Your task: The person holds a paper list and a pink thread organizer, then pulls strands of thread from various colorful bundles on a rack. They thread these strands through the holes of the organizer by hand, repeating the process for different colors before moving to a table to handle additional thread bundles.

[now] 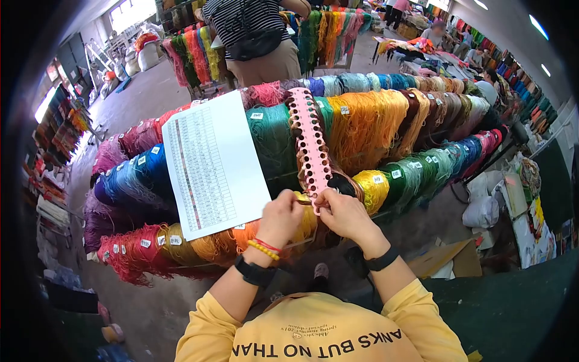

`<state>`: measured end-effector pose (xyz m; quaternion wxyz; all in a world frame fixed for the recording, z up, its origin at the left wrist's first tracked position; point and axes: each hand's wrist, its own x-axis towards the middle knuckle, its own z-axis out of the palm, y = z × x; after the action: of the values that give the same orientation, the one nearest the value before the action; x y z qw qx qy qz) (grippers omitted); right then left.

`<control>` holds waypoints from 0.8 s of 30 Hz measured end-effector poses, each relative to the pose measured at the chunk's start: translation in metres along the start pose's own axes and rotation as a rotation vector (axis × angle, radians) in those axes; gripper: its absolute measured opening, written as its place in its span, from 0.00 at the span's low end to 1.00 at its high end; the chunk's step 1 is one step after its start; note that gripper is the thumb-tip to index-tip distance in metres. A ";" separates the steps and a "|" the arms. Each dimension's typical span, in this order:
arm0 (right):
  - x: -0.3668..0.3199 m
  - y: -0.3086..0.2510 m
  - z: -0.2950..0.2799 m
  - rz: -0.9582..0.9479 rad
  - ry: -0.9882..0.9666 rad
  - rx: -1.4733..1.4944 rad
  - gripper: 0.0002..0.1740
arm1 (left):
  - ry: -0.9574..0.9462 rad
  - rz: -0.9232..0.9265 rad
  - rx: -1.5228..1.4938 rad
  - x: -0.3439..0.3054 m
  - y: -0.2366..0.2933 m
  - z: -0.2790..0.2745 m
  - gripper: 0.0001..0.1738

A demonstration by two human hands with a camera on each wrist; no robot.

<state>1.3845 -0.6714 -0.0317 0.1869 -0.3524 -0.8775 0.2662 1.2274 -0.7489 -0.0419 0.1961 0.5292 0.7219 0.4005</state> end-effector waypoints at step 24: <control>-0.002 0.014 0.005 0.017 0.027 0.147 0.10 | -0.251 -0.344 -1.263 -0.013 0.007 -0.046 0.10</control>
<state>1.3910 -0.6663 -0.0439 0.2216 -0.3488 -0.8500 0.3266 1.2037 -0.7775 -0.0107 0.6121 0.2327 0.3943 0.6447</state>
